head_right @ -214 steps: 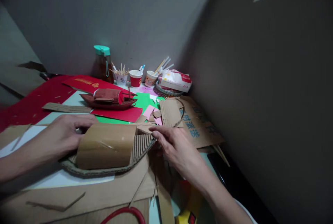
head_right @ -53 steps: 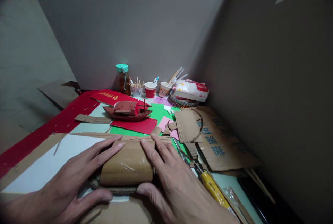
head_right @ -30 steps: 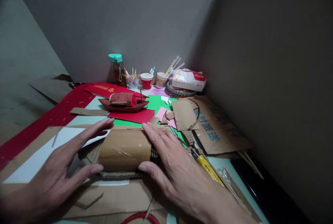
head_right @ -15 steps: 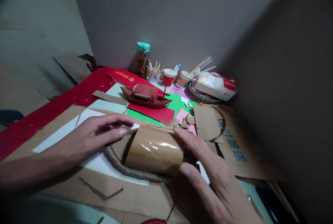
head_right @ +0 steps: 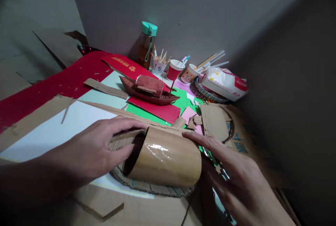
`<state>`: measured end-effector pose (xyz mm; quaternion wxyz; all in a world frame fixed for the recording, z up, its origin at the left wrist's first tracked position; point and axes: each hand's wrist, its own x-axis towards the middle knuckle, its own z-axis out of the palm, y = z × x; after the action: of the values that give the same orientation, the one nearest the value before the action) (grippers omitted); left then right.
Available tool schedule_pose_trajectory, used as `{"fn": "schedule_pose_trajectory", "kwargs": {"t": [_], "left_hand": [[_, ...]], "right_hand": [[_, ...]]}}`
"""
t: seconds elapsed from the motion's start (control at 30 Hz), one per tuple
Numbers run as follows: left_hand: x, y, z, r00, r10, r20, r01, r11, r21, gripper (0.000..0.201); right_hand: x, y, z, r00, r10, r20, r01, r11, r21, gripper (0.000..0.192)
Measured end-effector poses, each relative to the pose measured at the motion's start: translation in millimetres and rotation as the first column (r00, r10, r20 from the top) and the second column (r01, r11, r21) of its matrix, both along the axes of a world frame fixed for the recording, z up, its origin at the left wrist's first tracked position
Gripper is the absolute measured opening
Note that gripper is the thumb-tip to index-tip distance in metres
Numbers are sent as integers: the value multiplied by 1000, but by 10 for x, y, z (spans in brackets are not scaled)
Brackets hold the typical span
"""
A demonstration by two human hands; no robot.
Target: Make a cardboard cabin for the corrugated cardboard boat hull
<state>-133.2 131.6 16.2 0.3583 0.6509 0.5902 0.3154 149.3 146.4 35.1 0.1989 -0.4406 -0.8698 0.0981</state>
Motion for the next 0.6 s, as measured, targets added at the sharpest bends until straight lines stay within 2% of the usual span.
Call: {"fn": "schedule_pose_trajectory", "kwargs": {"t": [0.13,0.23,0.37,0.43,0.5,0.6], "left_hand": [[33,-6,-95,1000,3,-2,-3,1000,19,43],[57,-1,-110,1000,2,8,-2,1000,-11,45],[70,-9,-91,1000,2,-9,-2,1000,-1,46],[70,-21,-91,1000,-9,-18,9,1000,6,47],[72,-29,-106,999,-20,-30,21,1000,10,49],[82,-31,-141,1000,6,-21,-6,999,38,49]], "right_hand": [[-15,96,-122,997,50,-60,-49,998,30,36],[-51,147,-129,985,122,-125,-119,992,34,34],[-120,172,-82,969,198,-145,-198,980,18,48],[-152,165,-81,963,156,-218,-166,986,-28,45],[-177,147,-98,942,72,-328,-115,987,-116,33],[-206,113,-123,897,-65,-437,-62,961,-270,23]]}}
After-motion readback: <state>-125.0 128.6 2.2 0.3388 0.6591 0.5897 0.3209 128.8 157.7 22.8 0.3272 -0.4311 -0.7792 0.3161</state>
